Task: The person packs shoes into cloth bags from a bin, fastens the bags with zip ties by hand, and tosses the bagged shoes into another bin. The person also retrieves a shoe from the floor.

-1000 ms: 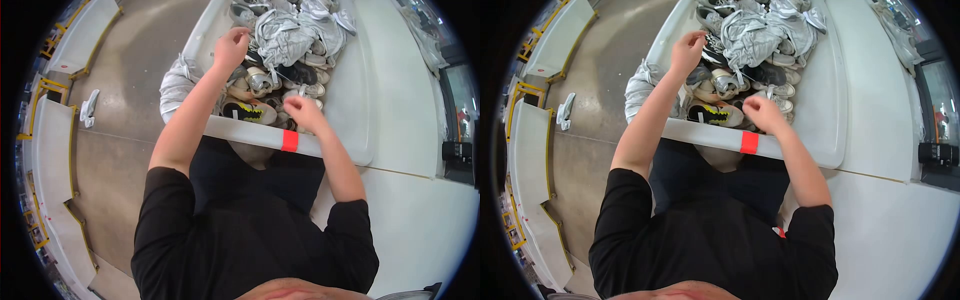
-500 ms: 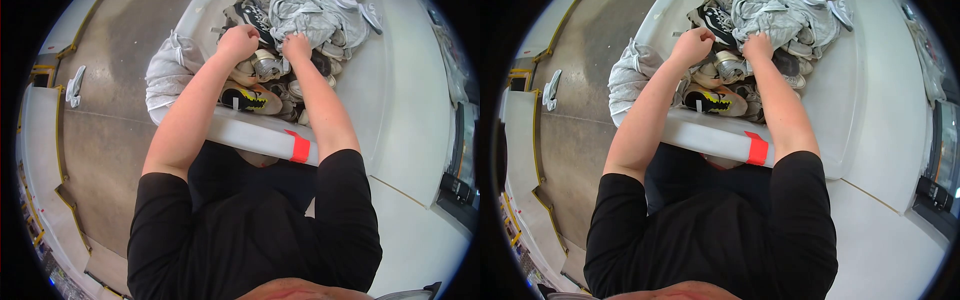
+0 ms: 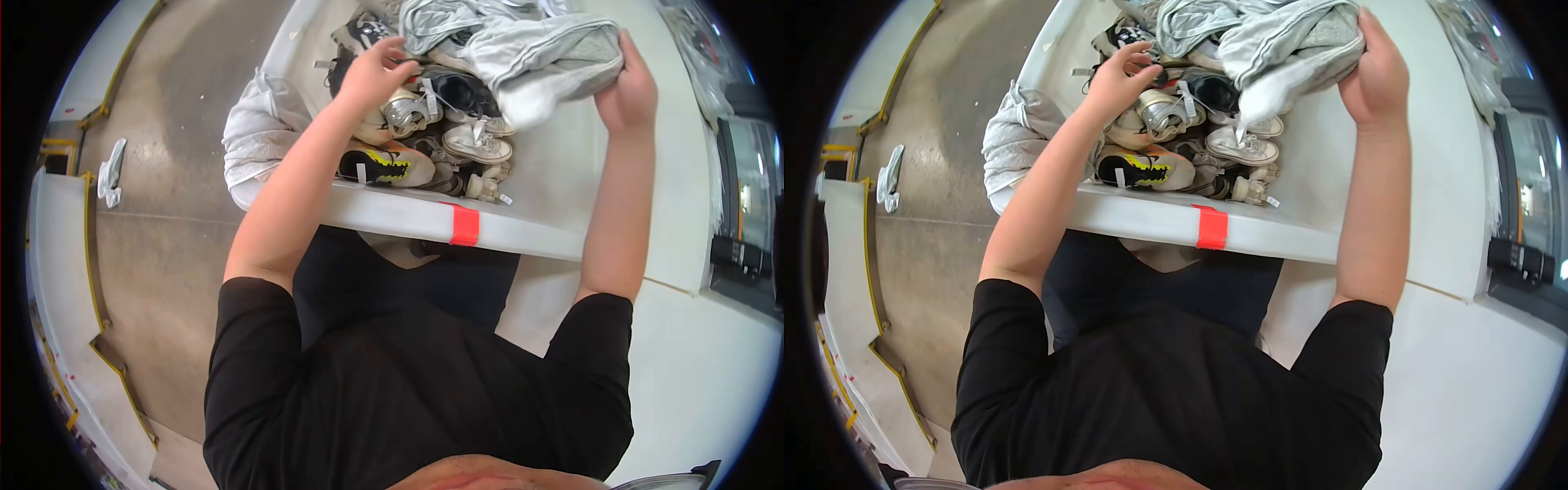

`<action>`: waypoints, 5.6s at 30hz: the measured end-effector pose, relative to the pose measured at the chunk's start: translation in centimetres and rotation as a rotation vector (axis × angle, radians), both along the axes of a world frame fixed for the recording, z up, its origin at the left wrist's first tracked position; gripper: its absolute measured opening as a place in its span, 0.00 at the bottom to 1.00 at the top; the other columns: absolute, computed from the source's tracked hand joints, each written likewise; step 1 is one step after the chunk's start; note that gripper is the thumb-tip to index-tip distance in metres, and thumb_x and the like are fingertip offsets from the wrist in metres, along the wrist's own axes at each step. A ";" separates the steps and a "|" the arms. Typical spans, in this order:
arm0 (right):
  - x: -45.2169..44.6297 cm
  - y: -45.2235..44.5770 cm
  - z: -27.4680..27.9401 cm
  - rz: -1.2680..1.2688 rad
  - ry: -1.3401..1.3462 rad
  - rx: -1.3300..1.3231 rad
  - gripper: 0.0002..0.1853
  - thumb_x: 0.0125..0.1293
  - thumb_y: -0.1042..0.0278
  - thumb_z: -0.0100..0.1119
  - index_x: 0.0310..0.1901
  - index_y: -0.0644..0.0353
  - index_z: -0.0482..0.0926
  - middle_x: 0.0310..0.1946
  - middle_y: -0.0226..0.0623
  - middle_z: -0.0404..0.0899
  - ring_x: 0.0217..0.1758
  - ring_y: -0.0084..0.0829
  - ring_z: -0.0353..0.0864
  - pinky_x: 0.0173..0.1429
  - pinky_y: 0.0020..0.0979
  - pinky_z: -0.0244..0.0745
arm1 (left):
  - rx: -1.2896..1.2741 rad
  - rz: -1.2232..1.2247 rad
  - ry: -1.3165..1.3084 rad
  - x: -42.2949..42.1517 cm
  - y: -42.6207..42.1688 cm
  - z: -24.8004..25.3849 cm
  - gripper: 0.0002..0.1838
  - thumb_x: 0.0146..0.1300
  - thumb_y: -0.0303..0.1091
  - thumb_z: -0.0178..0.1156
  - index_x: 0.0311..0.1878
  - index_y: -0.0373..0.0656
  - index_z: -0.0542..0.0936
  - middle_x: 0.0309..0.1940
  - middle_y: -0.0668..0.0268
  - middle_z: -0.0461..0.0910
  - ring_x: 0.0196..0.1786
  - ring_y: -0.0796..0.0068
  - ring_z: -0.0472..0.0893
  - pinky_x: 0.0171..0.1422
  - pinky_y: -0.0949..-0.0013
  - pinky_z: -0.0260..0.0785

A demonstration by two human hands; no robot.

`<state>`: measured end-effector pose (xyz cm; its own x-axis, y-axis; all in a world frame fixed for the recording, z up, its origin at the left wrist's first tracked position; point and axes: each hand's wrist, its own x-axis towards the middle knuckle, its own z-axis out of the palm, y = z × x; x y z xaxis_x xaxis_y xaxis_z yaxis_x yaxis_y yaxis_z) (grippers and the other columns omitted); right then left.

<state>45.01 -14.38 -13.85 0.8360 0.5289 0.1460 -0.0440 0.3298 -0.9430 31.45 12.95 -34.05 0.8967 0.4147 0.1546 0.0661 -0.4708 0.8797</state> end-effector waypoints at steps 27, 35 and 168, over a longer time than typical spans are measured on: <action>-24.3 0.1 -6.4 0.231 -0.622 -0.192 0.24 0.68 0.62 0.67 0.61 0.64 0.75 0.57 0.41 0.79 0.58 0.35 0.81 0.64 0.39 0.75 | -1.631 -0.850 -0.415 -5.0 -10.5 25.7 0.18 0.79 0.43 0.49 0.54 0.40 0.81 0.46 0.59 0.87 0.46 0.65 0.87 0.54 0.62 0.82; -20.1 2.5 -5.6 0.326 0.356 0.216 0.16 0.74 0.71 0.49 0.60 0.66 0.75 0.51 0.41 0.83 0.52 0.32 0.84 0.58 0.33 0.81 | -0.697 -0.144 -0.296 -11.2 -7.7 19.8 0.30 0.67 0.45 0.68 0.65 0.37 0.74 0.61 0.57 0.78 0.57 0.70 0.80 0.60 0.63 0.76; -15.3 -2.6 -3.5 0.532 -1.293 -0.990 0.16 0.60 0.78 0.58 0.50 0.55 0.83 0.46 0.43 0.83 0.45 0.44 0.82 0.48 0.41 0.77 | -0.203 -0.106 0.008 -21.1 -9.9 8.6 0.31 0.63 0.42 0.73 0.67 0.47 0.76 0.35 0.69 0.84 0.39 0.81 0.80 0.47 0.73 0.73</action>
<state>29.74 -16.97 -17.31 0.1622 0.9867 0.0039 0.9500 -0.1551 -0.2710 10.39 3.06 -25.48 0.9378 0.3400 0.0700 0.0331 -0.2885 0.9569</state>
